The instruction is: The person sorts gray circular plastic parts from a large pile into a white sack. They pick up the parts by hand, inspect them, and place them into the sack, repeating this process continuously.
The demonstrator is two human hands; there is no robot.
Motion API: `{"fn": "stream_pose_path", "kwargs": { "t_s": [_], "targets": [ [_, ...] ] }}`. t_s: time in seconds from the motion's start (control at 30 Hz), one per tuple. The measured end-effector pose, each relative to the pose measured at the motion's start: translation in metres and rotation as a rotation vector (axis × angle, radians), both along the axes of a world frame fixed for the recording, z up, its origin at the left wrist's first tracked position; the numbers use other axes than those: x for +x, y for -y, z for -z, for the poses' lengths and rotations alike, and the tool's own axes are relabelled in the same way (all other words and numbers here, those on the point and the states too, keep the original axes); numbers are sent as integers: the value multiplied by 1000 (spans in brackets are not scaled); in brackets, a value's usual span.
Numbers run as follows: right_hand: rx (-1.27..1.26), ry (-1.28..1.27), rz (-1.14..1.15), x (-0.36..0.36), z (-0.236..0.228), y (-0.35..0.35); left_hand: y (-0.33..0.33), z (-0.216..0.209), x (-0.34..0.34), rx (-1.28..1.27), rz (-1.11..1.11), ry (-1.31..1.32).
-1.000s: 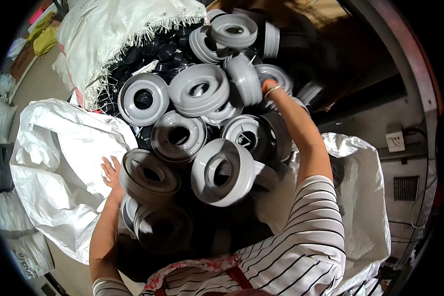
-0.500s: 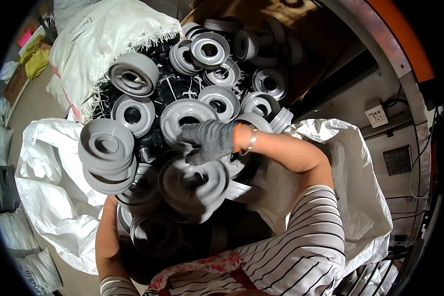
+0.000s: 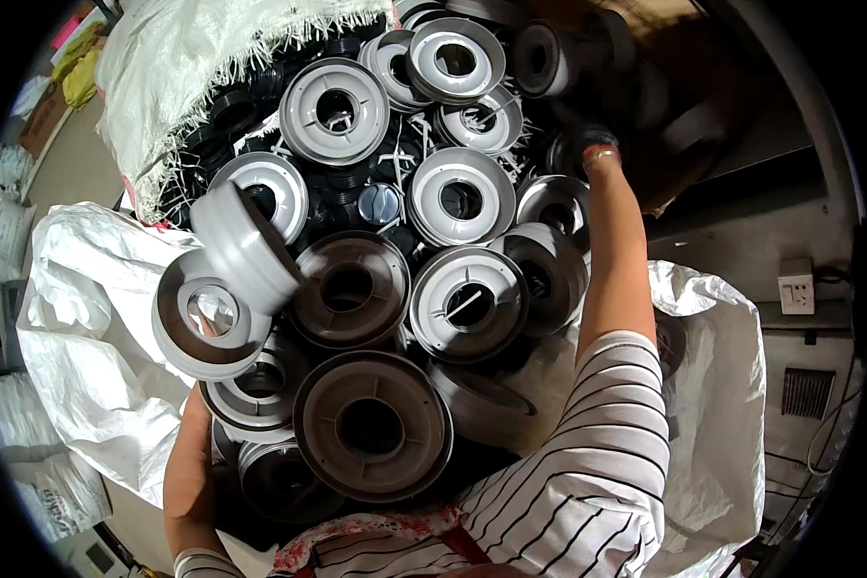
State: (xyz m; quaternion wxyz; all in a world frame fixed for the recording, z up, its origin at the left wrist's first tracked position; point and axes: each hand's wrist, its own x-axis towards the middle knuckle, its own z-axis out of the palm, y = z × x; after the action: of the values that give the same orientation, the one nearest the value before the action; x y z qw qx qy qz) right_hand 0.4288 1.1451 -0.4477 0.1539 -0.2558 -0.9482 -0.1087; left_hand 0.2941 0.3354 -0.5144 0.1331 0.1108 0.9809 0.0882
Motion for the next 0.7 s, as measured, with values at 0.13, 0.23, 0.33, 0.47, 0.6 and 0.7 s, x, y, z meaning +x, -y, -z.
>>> {"fn": "stream_pose_path", "kwargs": {
  "t_s": [0.13, 0.23, 0.33, 0.47, 0.6, 0.7],
  "targets": [
    [-217, 338, 130, -10, -64, 97, 16, -2, 8, -28, -70, -2],
    [-211, 560, 9, 3, -98, 161, 6, 8, -11, -4, -73, 2],
    [-262, 429, -555, 18, -94, 206, -3, 12, -19, 3, -87, -1],
    [-295, 340, -607, 26, -110, 265, -19, 10, -33, 7, -75, -2],
    [-550, 439, -750, 14, -152, 315, -22, 11, -35, 13, -93, -10],
    [-711, 458, -1001, 14, -190, 311, -25, 16, -39, 26, -89, -15]
  ]
}}
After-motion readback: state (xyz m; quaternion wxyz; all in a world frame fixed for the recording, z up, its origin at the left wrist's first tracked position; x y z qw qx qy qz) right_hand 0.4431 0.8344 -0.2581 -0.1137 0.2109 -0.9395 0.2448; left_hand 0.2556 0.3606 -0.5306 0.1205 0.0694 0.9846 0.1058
